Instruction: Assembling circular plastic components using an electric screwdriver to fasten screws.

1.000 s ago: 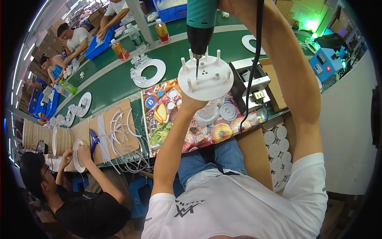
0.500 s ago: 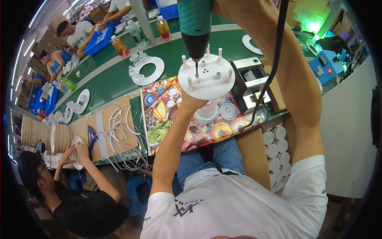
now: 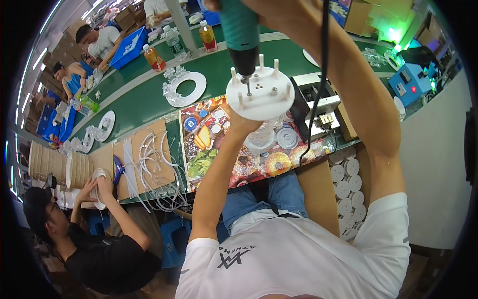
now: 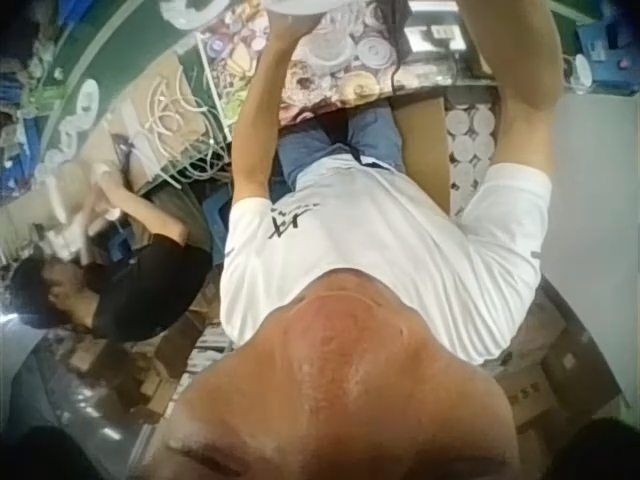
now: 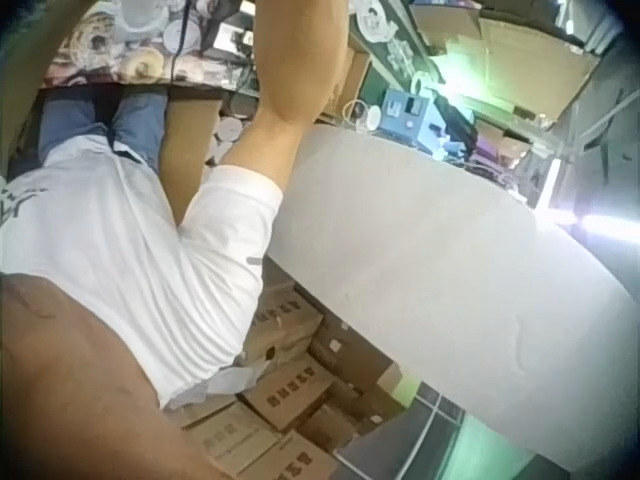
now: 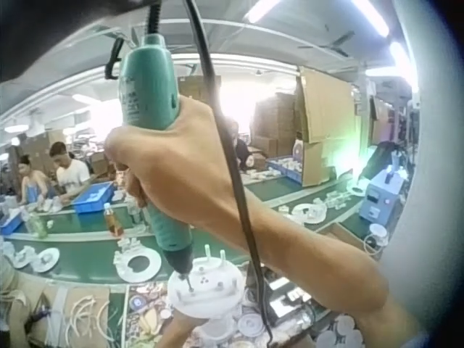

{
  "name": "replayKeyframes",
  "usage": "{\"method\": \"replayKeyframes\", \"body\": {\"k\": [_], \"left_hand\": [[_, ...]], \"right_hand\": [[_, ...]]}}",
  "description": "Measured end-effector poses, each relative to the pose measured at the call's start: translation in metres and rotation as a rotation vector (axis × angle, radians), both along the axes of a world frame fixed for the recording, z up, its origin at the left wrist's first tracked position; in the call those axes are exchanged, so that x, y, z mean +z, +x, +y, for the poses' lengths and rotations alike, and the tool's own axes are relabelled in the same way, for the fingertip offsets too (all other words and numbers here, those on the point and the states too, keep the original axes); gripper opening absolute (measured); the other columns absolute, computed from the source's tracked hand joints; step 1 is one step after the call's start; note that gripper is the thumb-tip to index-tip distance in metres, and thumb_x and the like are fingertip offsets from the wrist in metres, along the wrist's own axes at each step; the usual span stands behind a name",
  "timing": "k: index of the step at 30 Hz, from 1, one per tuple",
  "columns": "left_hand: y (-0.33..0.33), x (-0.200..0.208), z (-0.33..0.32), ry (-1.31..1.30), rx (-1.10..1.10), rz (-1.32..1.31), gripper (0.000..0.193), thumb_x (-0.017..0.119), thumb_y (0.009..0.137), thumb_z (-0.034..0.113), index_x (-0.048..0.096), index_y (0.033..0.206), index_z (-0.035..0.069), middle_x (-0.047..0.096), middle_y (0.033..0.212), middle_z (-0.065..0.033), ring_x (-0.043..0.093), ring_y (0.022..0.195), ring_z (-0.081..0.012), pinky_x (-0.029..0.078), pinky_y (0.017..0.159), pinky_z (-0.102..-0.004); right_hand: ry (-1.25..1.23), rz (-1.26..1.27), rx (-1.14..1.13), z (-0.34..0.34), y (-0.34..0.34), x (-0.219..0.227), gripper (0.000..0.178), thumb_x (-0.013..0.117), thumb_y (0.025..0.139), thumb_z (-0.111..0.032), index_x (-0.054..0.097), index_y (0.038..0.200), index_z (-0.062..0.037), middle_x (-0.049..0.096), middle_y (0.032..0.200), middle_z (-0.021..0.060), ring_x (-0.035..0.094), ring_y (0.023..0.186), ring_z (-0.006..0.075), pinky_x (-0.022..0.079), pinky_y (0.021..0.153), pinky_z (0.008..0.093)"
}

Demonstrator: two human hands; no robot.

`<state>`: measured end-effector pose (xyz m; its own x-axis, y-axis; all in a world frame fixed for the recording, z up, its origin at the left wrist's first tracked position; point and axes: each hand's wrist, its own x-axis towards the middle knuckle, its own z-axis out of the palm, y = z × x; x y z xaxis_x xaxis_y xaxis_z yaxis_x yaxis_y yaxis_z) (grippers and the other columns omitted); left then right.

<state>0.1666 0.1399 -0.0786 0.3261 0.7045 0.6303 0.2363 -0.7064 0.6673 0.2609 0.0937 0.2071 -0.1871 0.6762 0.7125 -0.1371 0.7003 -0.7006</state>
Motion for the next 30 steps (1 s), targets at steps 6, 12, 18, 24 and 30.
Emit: {"method": "replayKeyframes", "body": {"k": [6, 12, 18, 24, 30], "left_hand": [[-0.014, -0.010, 0.011, 0.332, 0.134, 0.171, 0.041, 0.068, 0.076, 0.019, 0.061, 0.116, 0.014, 0.060, 0.120, -0.0071, 0.052, 0.117, -0.0253, 0.038, 0.101, -0.0387], [-0.005, 0.026, -0.001, -0.248, 0.070, -0.184, 0.056, 0.078, 0.070, 0.014, 0.054, 0.119, 0.006, 0.060, 0.117, -0.0076, 0.058, 0.108, -0.0213, 0.045, 0.093, -0.0360], [-0.021, 0.086, 0.018, -0.372, -0.083, -0.524, 0.052, 0.080, 0.064, 0.009, 0.056, 0.110, 0.001, 0.062, 0.100, -0.0062, 0.060, 0.089, -0.0133, 0.051, 0.075, -0.0266], [-0.025, 0.146, 0.053, -0.105, 0.185, -0.387, 0.030, 0.077, 0.073, 0.015, 0.063, 0.097, 0.001, 0.061, 0.071, -0.0008, 0.057, 0.066, -0.0081, 0.046, 0.059, -0.0241], [-0.020, 0.135, 0.144, 0.074, 0.528, -0.076, 0.032, 0.075, 0.074, 0.024, 0.066, 0.096, 0.003, 0.070, 0.087, -0.0038, 0.063, 0.075, -0.0101, 0.048, 0.064, -0.0274]], "right_hand": [[0.036, 0.060, 0.084, -0.015, 0.028, 0.008, 0.030, 0.065, 0.072, -0.010, 0.053, 0.096, 0.0023, 0.058, 0.073, 0.0098, 0.056, 0.051, 0.0168, 0.049, 0.050, 0.0314], [0.217, 0.148, 0.021, -0.039, 0.131, -0.034, 0.038, 0.059, 0.080, -0.003, 0.046, 0.114, 0.0036, 0.060, 0.086, 0.0162, 0.054, 0.054, 0.0152, 0.046, 0.050, 0.0283], [-0.017, 0.028, -0.464, -0.068, 0.147, -0.131, 0.044, 0.061, 0.076, 0.004, 0.045, 0.117, 0.0035, 0.061, 0.084, 0.0150, 0.056, 0.056, 0.0137, 0.048, 0.050, 0.0268], [-0.222, -0.094, -0.533, -0.061, 0.158, -0.188, 0.049, 0.066, 0.072, 0.003, 0.046, 0.117, 0.0016, 0.061, 0.081, 0.0130, 0.057, 0.058, 0.0132, 0.048, 0.052, 0.0258], [-0.239, 0.102, -0.470, -0.053, 0.166, -0.208, 0.053, 0.068, 0.072, 0.002, 0.045, 0.120, -0.0022, 0.060, 0.083, 0.0122, 0.056, 0.059, 0.0151, 0.048, 0.054, 0.0276]]}}
